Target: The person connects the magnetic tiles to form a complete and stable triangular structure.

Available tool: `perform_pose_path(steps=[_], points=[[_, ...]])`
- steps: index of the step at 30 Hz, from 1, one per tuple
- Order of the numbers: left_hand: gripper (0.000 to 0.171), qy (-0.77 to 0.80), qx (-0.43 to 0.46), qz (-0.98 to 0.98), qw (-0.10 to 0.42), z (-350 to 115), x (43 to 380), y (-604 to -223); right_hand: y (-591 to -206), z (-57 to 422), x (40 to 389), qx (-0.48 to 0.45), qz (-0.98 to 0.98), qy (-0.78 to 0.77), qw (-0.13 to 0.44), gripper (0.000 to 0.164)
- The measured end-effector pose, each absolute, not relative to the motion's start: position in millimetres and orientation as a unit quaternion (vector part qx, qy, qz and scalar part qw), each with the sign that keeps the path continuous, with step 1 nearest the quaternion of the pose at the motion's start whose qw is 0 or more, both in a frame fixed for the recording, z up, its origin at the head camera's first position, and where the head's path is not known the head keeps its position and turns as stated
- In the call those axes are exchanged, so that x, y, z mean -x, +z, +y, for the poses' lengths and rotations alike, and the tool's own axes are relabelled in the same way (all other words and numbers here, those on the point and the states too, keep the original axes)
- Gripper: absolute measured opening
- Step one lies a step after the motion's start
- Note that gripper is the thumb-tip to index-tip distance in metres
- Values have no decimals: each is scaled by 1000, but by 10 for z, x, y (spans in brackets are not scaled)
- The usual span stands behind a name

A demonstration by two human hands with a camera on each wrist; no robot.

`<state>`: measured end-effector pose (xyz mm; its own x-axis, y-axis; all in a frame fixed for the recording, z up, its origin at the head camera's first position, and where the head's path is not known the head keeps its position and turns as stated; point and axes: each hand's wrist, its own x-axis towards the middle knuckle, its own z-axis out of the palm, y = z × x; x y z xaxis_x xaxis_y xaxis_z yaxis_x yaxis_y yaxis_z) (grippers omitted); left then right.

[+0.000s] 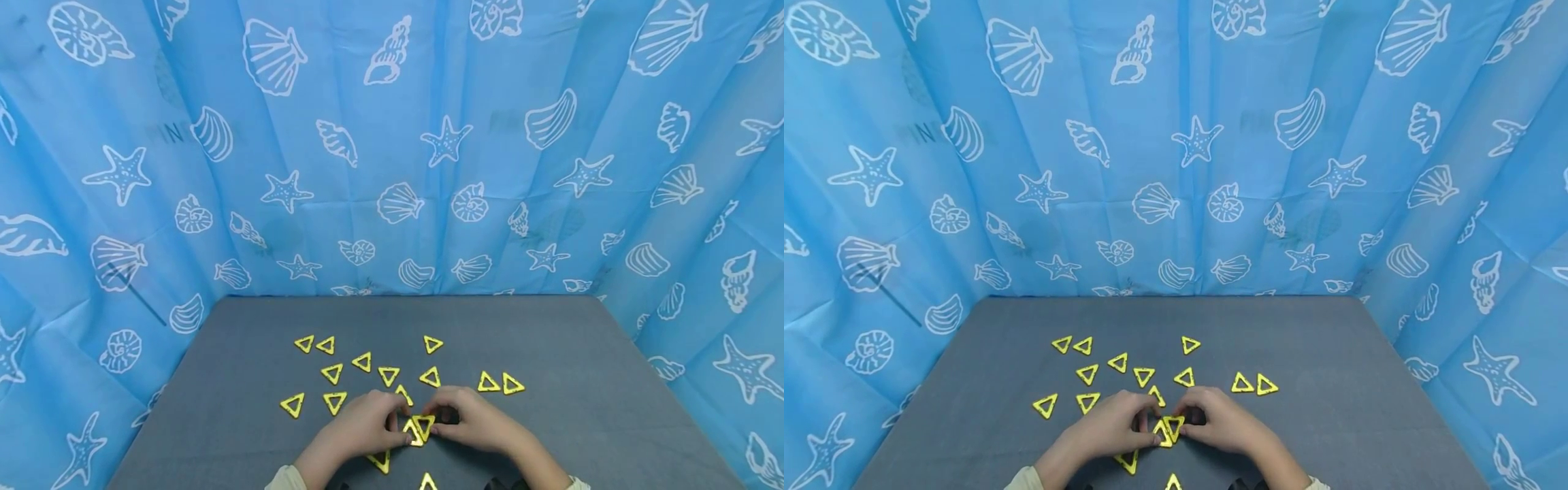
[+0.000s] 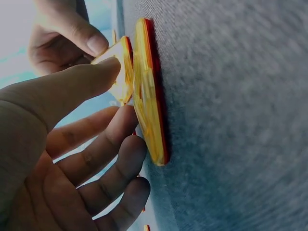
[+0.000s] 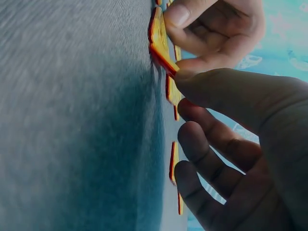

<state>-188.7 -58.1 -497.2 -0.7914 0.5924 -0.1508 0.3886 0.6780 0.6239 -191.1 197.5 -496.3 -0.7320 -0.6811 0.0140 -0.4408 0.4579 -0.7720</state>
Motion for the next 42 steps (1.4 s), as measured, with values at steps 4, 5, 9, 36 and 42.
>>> perform_pose_path(steps=[4, 5, 9, 36, 42], points=[[25, 293, -277, 901, 159, -596, 1915, -4969, -4958, 1927, 1906, 358, 828, -414, 123, 16], [25, 293, -279, 901, 156, -599, 1921, -4970, -4956, 1913, 1905, 362, 825, -417, 118, 16], [22, 286, -288, 903, 139, -609, 1943, -4988, -4959, 1847, 1902, 354, 822, -432, 111, 17], [9, 327, -289, 887, 152, -694, 1996, -5000, -4925, 1941, 2181, 245, 900, -359, 40, 26], [11, 331, -279, 887, 162, -700, 1979, -4987, -5013, 1966, 2303, 178, 933, -312, 26, 35]])
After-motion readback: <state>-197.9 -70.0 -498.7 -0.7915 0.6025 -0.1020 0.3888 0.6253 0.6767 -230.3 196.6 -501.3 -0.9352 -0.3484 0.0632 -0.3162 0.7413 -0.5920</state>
